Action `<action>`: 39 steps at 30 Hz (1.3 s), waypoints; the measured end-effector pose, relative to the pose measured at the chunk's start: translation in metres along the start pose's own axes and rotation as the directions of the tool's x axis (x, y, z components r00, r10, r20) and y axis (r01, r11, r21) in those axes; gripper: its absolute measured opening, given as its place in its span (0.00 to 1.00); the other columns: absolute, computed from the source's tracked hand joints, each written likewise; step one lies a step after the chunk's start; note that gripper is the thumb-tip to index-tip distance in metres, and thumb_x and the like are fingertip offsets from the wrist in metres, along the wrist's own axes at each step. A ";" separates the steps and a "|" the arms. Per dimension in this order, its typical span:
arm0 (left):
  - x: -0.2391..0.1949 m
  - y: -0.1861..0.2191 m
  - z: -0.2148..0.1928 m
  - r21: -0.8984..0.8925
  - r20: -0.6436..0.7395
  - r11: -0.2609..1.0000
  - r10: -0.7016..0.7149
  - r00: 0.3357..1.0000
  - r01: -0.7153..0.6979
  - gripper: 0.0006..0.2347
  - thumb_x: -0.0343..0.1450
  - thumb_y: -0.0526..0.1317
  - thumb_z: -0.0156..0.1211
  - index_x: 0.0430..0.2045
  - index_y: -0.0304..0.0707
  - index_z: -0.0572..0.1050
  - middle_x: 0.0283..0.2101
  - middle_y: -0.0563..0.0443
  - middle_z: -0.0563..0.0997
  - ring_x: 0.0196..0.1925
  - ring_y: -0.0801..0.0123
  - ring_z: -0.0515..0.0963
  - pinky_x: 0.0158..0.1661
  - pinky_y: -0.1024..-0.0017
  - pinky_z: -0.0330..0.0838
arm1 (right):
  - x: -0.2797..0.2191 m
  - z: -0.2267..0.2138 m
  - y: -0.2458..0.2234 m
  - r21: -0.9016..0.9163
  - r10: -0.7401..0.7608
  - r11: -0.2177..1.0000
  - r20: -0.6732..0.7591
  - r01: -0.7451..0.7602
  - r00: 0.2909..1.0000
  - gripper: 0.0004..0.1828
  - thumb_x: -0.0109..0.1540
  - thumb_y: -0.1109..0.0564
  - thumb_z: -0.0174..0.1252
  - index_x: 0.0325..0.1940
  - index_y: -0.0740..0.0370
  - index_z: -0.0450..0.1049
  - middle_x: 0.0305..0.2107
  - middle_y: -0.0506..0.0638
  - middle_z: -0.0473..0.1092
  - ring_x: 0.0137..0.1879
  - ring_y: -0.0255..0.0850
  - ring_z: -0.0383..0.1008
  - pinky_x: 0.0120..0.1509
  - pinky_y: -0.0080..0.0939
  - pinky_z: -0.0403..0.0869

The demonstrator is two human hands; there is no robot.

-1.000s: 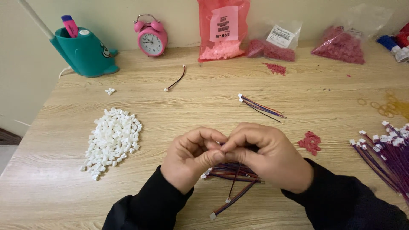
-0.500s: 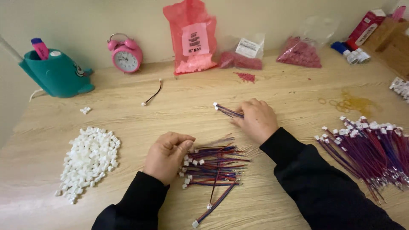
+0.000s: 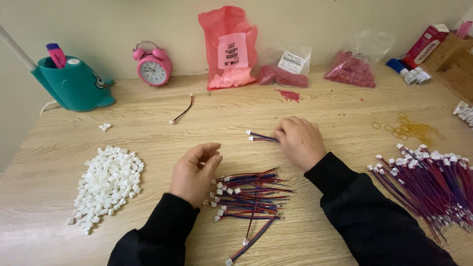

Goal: Assembling electrical wire bundles by attaching plastic connectors to the ends

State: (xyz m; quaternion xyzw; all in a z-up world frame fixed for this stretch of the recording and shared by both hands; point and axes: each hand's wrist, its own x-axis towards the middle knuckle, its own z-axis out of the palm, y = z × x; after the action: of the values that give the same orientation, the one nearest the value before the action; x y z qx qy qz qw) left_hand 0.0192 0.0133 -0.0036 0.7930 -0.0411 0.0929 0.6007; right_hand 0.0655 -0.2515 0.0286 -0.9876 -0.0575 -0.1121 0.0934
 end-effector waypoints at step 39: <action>-0.011 0.030 -0.004 -0.499 -0.072 0.866 -0.007 0.997 -0.030 0.11 0.67 0.26 0.57 0.43 0.31 0.74 0.31 0.38 0.79 0.32 0.65 0.81 0.36 0.73 0.80 | -0.106 -0.066 0.081 0.186 0.097 0.972 0.226 -0.141 0.969 0.08 0.55 0.51 0.64 0.37 0.49 0.81 0.29 0.49 0.79 0.43 0.45 0.79 0.48 0.45 0.74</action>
State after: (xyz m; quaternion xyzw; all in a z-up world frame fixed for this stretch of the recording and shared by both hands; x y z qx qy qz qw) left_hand 0.0022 0.0081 0.0239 0.6067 -0.0469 0.1111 0.7857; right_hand -0.0403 -0.3530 0.0530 -0.9811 -0.0187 0.0076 0.1924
